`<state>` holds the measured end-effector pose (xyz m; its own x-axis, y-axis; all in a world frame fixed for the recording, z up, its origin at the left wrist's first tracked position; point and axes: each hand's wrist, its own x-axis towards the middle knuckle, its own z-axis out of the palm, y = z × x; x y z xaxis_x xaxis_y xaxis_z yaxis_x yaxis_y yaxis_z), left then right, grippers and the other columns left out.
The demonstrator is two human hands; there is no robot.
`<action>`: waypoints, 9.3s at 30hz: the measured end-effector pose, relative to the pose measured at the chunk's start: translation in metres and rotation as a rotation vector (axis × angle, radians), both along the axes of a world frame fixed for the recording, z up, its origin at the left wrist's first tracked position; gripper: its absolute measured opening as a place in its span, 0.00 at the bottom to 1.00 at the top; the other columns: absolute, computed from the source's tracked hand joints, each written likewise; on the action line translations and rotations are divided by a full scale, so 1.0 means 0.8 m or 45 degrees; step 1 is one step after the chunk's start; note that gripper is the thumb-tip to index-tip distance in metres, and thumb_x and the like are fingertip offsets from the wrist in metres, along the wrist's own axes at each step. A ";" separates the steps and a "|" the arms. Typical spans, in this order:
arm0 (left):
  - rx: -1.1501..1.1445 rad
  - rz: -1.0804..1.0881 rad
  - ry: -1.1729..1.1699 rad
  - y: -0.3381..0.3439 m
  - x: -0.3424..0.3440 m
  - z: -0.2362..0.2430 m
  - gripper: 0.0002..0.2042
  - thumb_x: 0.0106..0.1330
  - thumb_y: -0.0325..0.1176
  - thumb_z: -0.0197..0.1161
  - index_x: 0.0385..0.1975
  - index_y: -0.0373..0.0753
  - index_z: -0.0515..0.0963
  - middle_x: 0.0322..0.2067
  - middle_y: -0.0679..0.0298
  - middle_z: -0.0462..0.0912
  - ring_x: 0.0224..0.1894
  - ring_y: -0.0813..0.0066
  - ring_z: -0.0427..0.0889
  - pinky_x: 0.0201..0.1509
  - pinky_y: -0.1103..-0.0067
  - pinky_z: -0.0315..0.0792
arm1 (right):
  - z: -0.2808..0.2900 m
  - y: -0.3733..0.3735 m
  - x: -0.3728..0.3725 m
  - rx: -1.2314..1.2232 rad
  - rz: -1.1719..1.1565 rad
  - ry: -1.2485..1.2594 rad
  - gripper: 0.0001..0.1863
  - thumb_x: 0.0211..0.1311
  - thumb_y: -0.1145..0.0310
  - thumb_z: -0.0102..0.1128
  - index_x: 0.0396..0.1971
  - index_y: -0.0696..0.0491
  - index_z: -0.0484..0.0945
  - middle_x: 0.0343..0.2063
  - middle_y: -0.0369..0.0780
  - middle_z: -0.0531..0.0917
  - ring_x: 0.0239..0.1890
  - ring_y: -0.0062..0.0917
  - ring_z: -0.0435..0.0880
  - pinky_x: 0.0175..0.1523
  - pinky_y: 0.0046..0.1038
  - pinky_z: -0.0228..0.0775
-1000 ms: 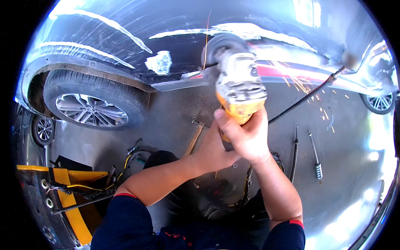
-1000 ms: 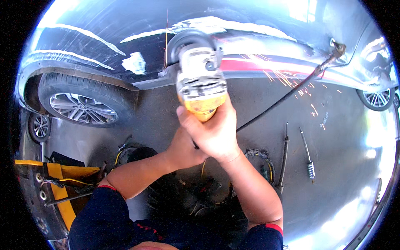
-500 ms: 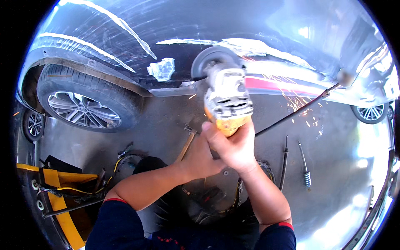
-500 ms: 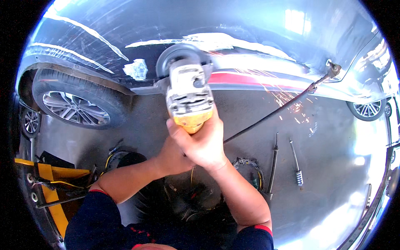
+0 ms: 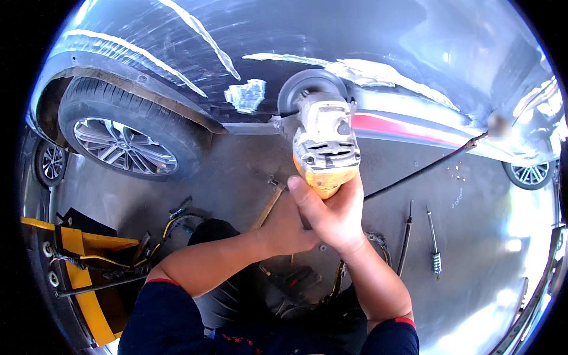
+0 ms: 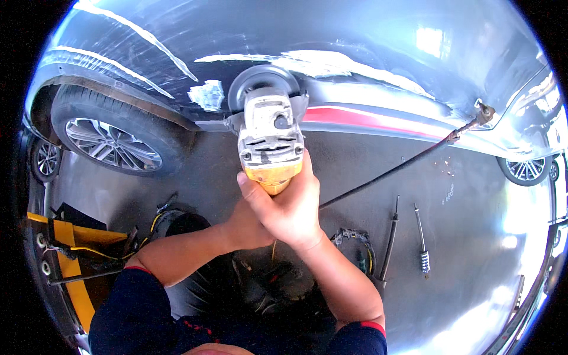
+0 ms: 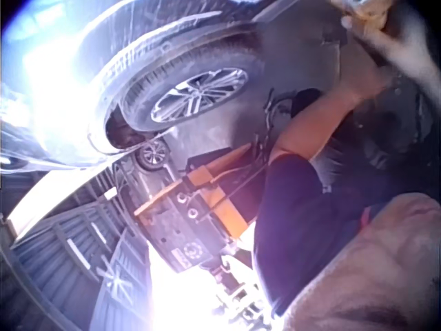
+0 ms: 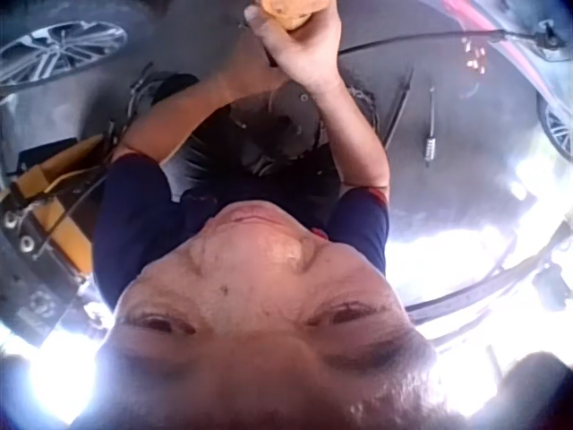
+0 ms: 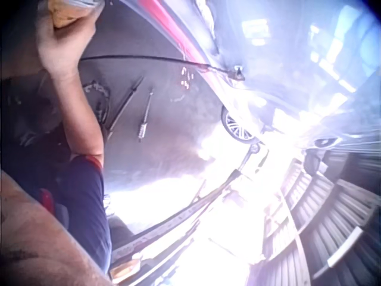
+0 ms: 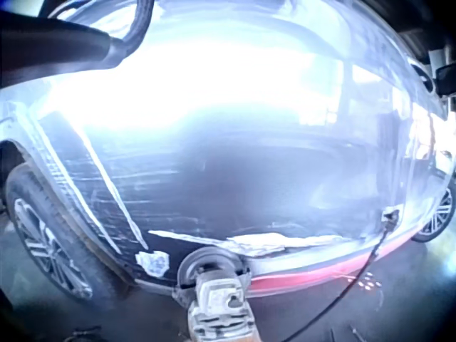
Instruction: The person pulls a metal rod attached to rings on a car door, removes the rings by hand, strikes the metal panel with a hammer, and then uses an angle grinder on the damaged area.
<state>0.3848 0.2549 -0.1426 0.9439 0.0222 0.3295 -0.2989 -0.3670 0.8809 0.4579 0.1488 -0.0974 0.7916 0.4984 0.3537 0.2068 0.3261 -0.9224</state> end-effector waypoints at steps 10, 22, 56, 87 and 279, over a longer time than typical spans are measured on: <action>-0.086 0.025 -0.069 0.017 0.001 0.016 0.36 0.56 0.35 0.74 0.66 0.36 0.69 0.59 0.51 0.80 0.63 0.58 0.79 0.66 0.65 0.72 | 0.006 0.023 -0.002 -0.082 -0.009 -0.112 0.33 0.59 0.66 0.79 0.57 0.63 0.68 0.46 0.45 0.87 0.49 0.25 0.86 0.58 0.29 0.77; -0.150 0.027 -0.016 0.014 -0.010 0.031 0.30 0.61 0.30 0.68 0.65 0.35 0.72 0.61 0.50 0.80 0.64 0.53 0.79 0.68 0.64 0.71 | 0.009 0.033 -0.010 -0.002 -0.071 -0.071 0.33 0.57 0.62 0.80 0.54 0.62 0.70 0.42 0.46 0.88 0.45 0.27 0.89 0.52 0.32 0.81; -0.100 0.070 0.013 0.068 -0.047 0.015 0.33 0.60 0.30 0.71 0.68 0.34 0.69 0.63 0.53 0.78 0.66 0.61 0.77 0.70 0.66 0.69 | 0.021 0.076 -0.045 0.228 -0.024 0.237 0.32 0.58 0.63 0.80 0.55 0.62 0.70 0.42 0.45 0.89 0.46 0.26 0.89 0.53 0.30 0.80; -0.099 0.087 0.029 0.082 -0.062 0.056 0.32 0.60 0.32 0.71 0.66 0.36 0.71 0.62 0.53 0.79 0.66 0.55 0.78 0.69 0.65 0.70 | -0.001 0.114 -0.054 0.322 -0.116 0.119 0.31 0.55 0.61 0.80 0.51 0.59 0.70 0.40 0.49 0.89 0.43 0.39 0.92 0.49 0.36 0.82; 2.514 -0.113 -0.620 -0.018 0.221 0.273 0.42 0.62 0.48 0.68 0.78 0.45 0.62 0.80 0.65 0.57 0.82 0.68 0.53 0.85 0.62 0.43 | -0.031 -0.304 -0.025 0.367 -0.224 0.479 0.32 0.58 0.68 0.75 0.59 0.60 0.70 0.44 0.41 0.82 0.41 0.26 0.83 0.48 0.30 0.77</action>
<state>0.5613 0.2402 0.0758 0.7657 -0.6430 0.0167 -0.4067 -0.5042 -0.7618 0.4380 -0.0944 -0.1224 0.9537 0.2702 0.1317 -0.0478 0.5688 -0.8211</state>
